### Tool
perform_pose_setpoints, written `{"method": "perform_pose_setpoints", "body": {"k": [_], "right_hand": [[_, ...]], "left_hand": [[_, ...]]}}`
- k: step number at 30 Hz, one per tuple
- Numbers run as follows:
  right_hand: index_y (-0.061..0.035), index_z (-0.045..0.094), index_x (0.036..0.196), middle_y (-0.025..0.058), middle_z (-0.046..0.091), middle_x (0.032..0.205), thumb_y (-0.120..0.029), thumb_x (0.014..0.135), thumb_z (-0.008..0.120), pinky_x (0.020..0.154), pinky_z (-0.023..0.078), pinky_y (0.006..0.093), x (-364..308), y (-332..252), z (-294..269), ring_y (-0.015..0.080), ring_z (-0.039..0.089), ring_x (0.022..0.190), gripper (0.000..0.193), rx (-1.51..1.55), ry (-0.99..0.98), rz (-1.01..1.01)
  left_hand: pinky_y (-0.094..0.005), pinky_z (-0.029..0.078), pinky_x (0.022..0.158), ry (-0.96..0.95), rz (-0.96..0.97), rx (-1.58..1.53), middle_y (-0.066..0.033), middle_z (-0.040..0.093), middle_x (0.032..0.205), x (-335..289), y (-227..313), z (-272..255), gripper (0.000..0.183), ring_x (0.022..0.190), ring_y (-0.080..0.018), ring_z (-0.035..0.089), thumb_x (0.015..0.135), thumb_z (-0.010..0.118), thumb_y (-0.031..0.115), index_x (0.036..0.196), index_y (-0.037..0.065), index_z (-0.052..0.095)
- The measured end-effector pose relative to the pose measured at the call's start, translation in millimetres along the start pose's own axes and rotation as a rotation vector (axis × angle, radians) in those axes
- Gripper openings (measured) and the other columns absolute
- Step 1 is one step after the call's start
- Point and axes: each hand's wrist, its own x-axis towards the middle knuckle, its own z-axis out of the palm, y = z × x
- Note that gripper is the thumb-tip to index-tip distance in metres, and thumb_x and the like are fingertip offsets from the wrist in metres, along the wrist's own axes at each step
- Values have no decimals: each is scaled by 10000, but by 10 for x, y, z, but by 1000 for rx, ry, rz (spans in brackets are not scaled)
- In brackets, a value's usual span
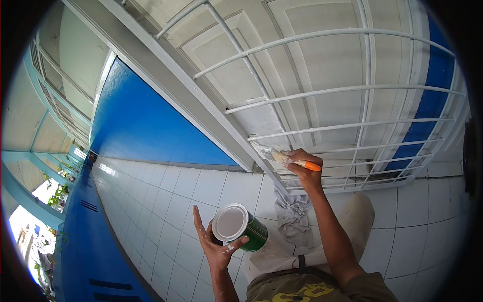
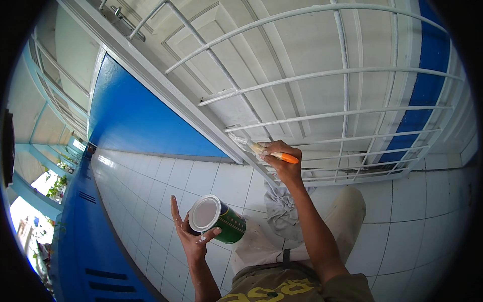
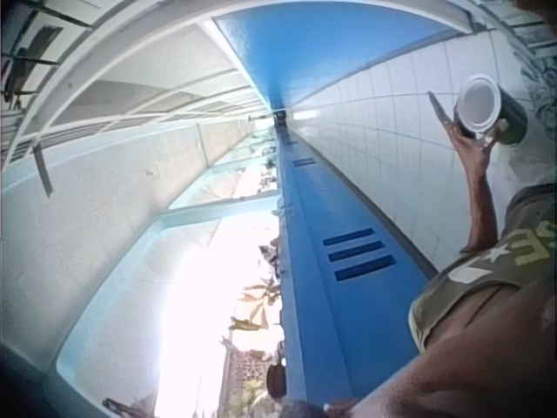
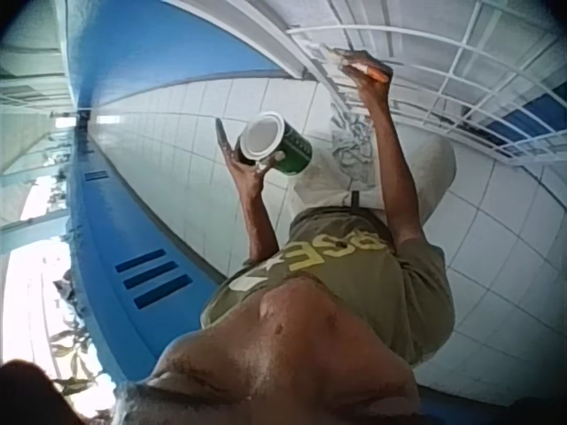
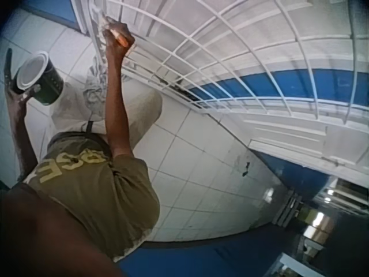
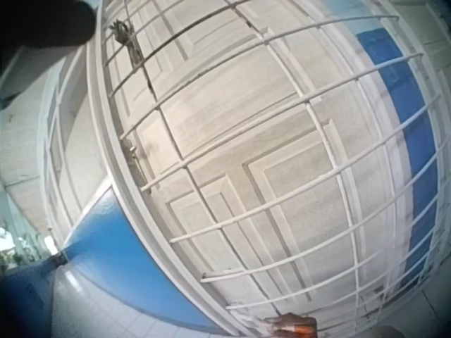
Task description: The person paints the white bars and frame of a door using a paintbrush and white paint.
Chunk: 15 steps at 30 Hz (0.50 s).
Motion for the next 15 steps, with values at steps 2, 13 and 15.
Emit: {"method": "perform_pose_setpoints", "body": {"k": [2,13,15], "right_hand": [[29,716,850,107,730,884,136,742,789,914,551,347,41,-39,-43,235,705,974,168,-44,8,-14],[23,734,868,102,745,906,86,760,785,887,541,317,-17,-161,-88,205,709,949,134,-197,-33,113],[27,728,867,109,746,914,90,757,781,857,543,307,-72,-110,-110,189,712,904,137,-237,64,117]], "left_hand": [[-619,479,1100,1,-2,-2,-264,687,1182,-1,2,2,1522,1183,-420,667,482,1023,409,1652,154,83],[-620,478,1104,-10,-2,7,-277,673,1207,14,-70,6,1527,1190,-425,662,470,1027,409,1650,158,91],[-615,480,1104,-14,6,-4,-276,673,1210,11,-53,17,1523,1194,-423,660,475,1026,410,1650,156,91]]}}
